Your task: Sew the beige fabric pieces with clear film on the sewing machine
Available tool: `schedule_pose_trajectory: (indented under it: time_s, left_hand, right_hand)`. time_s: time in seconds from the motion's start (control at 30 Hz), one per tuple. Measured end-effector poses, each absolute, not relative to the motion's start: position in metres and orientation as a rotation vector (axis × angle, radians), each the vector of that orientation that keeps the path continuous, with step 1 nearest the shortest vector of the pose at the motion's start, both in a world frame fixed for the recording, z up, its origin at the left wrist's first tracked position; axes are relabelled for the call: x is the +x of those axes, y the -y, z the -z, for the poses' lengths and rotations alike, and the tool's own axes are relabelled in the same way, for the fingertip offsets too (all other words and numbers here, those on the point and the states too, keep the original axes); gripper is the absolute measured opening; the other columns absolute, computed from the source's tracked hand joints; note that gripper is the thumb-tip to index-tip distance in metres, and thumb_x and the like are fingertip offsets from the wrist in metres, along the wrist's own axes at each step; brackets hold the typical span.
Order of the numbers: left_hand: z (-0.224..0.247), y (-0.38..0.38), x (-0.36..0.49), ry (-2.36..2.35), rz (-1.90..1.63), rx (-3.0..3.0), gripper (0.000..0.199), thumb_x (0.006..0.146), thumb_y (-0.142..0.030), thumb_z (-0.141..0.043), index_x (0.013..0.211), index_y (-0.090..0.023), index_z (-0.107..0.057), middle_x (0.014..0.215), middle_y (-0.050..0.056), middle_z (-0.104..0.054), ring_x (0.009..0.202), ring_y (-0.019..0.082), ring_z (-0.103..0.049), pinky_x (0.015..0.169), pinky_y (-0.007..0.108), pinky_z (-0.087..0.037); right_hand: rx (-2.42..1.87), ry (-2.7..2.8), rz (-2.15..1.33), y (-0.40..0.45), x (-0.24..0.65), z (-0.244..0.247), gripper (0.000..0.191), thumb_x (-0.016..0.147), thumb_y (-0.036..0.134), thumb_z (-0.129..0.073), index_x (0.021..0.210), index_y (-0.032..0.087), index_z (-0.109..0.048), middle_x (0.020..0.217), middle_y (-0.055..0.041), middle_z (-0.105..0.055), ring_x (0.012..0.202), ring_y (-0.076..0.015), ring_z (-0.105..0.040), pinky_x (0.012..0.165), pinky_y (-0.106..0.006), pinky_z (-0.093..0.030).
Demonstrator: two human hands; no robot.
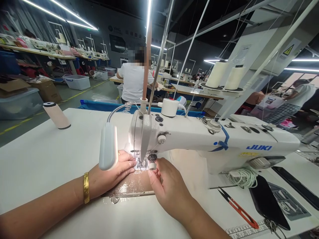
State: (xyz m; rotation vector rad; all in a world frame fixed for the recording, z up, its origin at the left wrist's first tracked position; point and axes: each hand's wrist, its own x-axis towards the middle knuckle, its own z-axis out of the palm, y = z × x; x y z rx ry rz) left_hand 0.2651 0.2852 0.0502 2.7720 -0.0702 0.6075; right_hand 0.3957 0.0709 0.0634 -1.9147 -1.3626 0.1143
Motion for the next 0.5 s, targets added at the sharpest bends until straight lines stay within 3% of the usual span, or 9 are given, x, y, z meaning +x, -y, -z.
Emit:
schedule_pose_trajectory:
  time_s: [0.13,0.3,0.37,0.5]
  left_hand:
    - [-0.042,-0.293,0.263,-0.026,-0.479,2.836,0.035,0.106,-0.032,-0.044,0.111,-0.021,-0.077,0.111,0.01,-0.078,0.108,0.032,-0.069,0.1,0.052,-0.057]
    - [-0.023,-0.316,0.255,0.016,-0.712,2.932,0.05,0.109,-0.052,-0.042,0.131,-0.022,-0.073,0.134,0.014,-0.073,0.123,0.041,-0.067,0.105,0.061,-0.052]
    - [-0.02,-0.32,0.253,0.09,-0.783,2.908,0.044,0.108,-0.05,-0.045,0.132,-0.025,-0.072,0.135,0.01,-0.074,0.121,0.039,-0.069,0.104,0.054,-0.054]
    - [-0.03,-0.299,0.249,0.282,-0.694,2.794,0.028,0.107,-0.034,-0.055,0.128,-0.03,-0.072,0.126,0.001,-0.076,0.109,0.027,-0.074,0.085,0.032,-0.057]
  right_hand:
    - [-1.988,1.449,-0.163,-0.059,0.403,-0.085,0.022,0.108,0.029,-0.047,0.089,0.023,-0.056,0.081,-0.0006,-0.061,0.071,-0.0181,-0.058,0.065,-0.03,-0.045]
    - [-2.088,1.461,-0.094,-0.021,0.423,-0.118,0.016,0.109,0.023,-0.053,0.112,0.023,-0.068,0.099,-0.003,-0.071,0.091,-0.0206,-0.065,0.08,-0.033,-0.049]
    - [-2.14,1.446,-0.03,0.001,0.424,-0.122,0.018,0.109,0.022,-0.052,0.114,0.022,-0.069,0.101,-0.0046,-0.072,0.095,-0.0222,-0.066,0.084,-0.034,-0.05]
    - [-2.181,1.462,0.032,0.038,0.401,-0.102,0.022,0.108,0.018,-0.052,0.121,0.02,-0.07,0.11,-0.0089,-0.073,0.102,-0.0247,-0.065,0.09,-0.038,-0.054]
